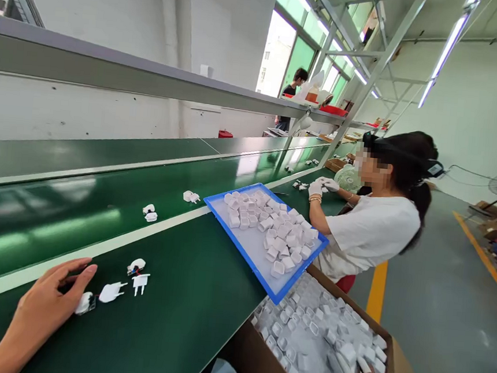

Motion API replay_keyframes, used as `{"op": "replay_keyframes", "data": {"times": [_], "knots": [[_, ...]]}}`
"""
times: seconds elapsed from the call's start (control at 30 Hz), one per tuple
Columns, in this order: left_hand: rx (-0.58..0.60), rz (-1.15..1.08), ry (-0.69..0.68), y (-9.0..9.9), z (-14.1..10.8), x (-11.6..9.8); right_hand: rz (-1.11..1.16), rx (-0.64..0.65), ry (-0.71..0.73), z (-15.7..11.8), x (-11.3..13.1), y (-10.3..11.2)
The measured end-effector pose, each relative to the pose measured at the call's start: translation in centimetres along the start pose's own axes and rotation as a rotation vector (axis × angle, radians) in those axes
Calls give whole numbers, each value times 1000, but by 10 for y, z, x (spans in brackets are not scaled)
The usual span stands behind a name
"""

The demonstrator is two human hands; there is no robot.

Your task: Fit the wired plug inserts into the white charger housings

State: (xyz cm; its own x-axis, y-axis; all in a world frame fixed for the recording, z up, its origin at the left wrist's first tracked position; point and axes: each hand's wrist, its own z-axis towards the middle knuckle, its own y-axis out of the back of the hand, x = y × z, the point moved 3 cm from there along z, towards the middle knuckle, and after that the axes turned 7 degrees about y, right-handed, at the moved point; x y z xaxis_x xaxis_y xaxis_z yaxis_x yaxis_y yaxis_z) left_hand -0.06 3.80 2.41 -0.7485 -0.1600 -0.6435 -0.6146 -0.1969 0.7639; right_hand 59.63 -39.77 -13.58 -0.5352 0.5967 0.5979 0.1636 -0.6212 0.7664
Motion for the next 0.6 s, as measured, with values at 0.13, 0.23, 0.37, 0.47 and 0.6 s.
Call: {"op": "replay_keyframes", "data": {"times": [0.13, 0.23, 0.37, 0.47, 0.6], "knots": [[14, -44, -22, -3, 0, 2, 318, -65, 222, 67, 109, 15], [16, -68, -65, -5, 1, 4, 439, 19, 603, 105, 234, 7], [6, -84, -65, -7, 5, 8, -46, 369, 968, 121, 375, -43], [9, -84, -65, -8, 7, 7, -178, 454, 1013, 127, 427, -83], [26, -76, -103, -7, 10, 9, -272, 531, 1024, 133, 444, -106]]}}
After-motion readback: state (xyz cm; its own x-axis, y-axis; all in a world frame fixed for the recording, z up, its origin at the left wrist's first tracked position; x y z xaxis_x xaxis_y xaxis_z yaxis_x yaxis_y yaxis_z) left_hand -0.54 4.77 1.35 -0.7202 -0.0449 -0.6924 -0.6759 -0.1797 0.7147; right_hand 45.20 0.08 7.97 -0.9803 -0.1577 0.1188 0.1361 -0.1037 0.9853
